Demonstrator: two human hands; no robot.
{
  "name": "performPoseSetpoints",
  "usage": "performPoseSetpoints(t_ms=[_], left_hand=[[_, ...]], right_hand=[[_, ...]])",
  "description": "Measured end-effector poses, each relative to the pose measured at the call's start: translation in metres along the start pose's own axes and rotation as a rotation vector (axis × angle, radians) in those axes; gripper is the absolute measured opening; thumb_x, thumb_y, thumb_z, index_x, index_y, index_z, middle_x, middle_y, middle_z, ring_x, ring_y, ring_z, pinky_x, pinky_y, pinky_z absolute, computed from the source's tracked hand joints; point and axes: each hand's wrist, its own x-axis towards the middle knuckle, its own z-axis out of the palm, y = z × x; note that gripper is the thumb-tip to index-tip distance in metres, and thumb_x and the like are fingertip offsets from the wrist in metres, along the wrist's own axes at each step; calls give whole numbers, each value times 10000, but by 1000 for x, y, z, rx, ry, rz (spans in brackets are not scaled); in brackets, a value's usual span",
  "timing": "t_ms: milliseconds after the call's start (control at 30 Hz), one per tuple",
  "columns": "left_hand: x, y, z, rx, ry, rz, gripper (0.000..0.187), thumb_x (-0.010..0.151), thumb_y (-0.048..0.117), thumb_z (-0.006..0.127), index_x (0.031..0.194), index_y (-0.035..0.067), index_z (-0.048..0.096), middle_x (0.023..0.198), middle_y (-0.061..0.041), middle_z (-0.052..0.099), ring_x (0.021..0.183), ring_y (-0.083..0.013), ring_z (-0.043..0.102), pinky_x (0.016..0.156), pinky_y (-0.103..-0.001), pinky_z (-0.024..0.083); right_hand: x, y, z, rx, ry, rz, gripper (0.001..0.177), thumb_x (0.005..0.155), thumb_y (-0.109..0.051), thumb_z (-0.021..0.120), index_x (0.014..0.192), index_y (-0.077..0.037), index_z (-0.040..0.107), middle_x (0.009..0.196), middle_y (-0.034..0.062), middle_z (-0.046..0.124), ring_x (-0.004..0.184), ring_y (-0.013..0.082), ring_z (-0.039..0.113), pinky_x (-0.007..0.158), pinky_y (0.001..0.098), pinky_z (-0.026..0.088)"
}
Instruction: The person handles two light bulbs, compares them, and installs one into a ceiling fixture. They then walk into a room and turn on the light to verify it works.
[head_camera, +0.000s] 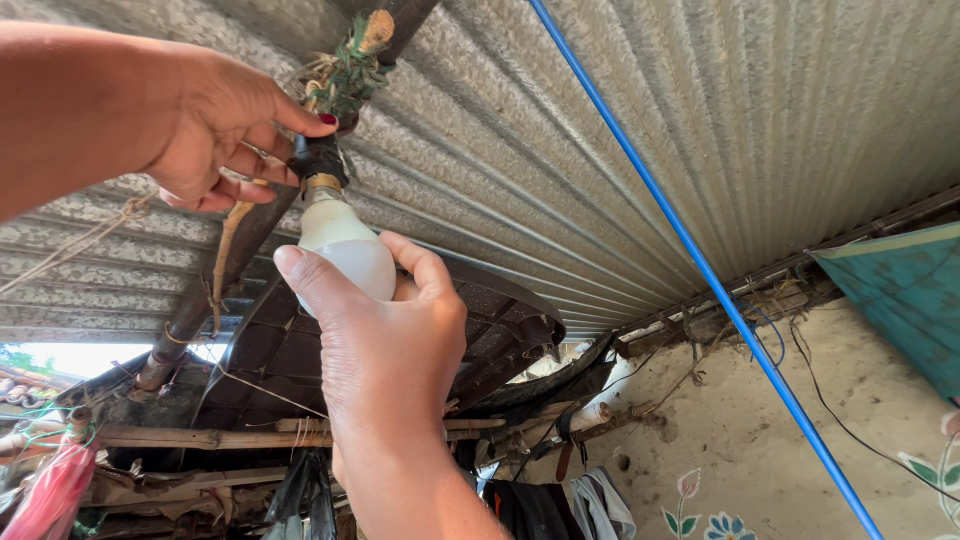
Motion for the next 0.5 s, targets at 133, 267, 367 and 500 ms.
performPoseSetpoints(t_ms=[133,267,367,500], left_hand=[[0,1,1,-27,32,11,585,936,572,673,1269,92,632,1255,-86,642,1058,-215,602,884,-389,449],[3,5,6,49,64,22,598,943,589,656,1290,102,645,1328,-88,671,1075,-226,605,938,-405,456],[4,9,6,120,49,-18,640,920,615,649,1316,113,667,1336,-64,668,1125,-232,592,1004,-448,420],[1,9,3,108,74,1,716,903,628,691,1383,100,627,1422,-68,629,1206,-261,595,1074,-451,408]], right_hand=[[-2,2,3,-5,6,-39,715,691,-190,938,1305,27,642,1050,136,801,902,165,752,779,286,586],[-7,1,10,-18,63,48,682,659,-183,923,1245,2,629,1023,135,811,863,161,768,743,276,606],[-11,1,19,-56,87,102,650,655,-168,908,1216,-12,619,1019,124,806,846,155,773,712,270,610],[-13,-1,21,-18,74,132,649,670,-167,892,1230,-15,603,1028,132,796,840,161,768,697,276,607]])
